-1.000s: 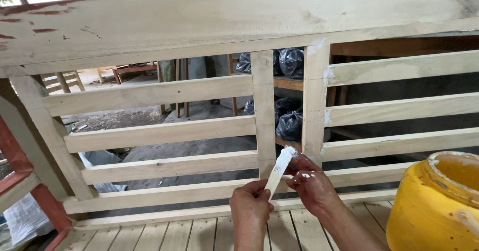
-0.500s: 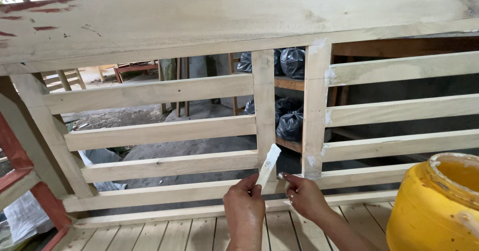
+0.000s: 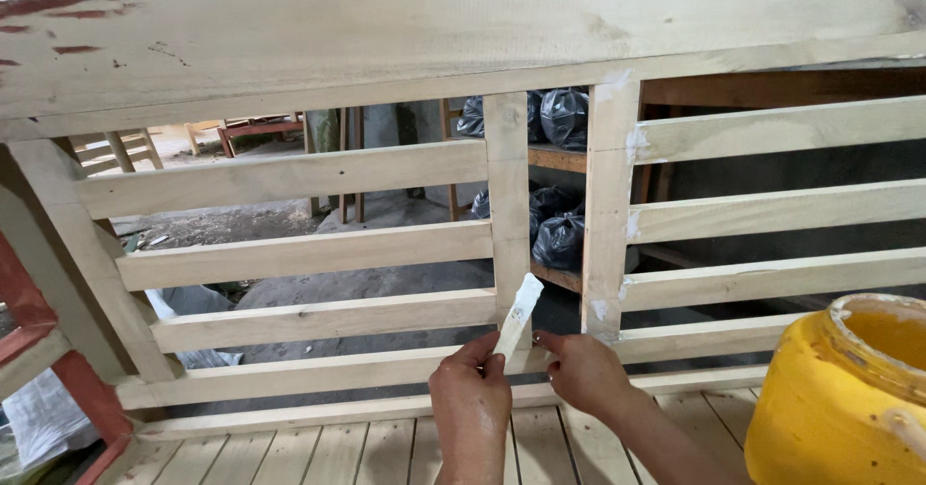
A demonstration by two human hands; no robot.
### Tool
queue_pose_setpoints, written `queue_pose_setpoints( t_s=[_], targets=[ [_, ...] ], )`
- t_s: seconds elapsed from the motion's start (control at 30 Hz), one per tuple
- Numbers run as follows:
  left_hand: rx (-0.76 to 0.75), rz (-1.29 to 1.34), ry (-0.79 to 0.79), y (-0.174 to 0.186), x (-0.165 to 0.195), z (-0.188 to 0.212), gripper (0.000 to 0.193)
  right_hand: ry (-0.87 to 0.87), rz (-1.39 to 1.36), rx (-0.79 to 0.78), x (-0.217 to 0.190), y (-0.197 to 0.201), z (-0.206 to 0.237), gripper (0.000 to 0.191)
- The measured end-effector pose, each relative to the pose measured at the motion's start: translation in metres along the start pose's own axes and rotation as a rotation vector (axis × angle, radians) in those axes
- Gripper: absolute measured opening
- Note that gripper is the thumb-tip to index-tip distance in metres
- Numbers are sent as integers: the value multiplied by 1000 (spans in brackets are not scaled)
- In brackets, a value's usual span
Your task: The person applies white wood filler to the joints and seams of a wooden chair using a small stick. They work along the backrest slats and then move to the armrest, smoothing the filler into the gaps.
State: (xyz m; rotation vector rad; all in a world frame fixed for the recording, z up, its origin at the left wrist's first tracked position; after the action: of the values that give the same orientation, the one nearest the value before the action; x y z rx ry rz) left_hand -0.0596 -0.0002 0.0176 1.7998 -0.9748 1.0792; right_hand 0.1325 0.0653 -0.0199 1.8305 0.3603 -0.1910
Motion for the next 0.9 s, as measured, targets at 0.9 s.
queue_pose_setpoints(
  t_s=[0.9],
  targets=[
    [7,34,-22,1,5,1,28,37,73,-7,-22,-27,43,82]
  ],
)
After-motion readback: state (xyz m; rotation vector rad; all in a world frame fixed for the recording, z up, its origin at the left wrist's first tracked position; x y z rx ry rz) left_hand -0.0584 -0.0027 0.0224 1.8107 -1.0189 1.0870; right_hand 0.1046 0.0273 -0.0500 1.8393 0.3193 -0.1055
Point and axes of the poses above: each hand's wrist, its own z-axis away from the middle knuckle, its own y-axis out of the back of the hand, x = y × z, the point moved 9 cm from there along -z, towards the middle knuckle, and after that the axes turned 1 degree about z, right-handed, at the moved point
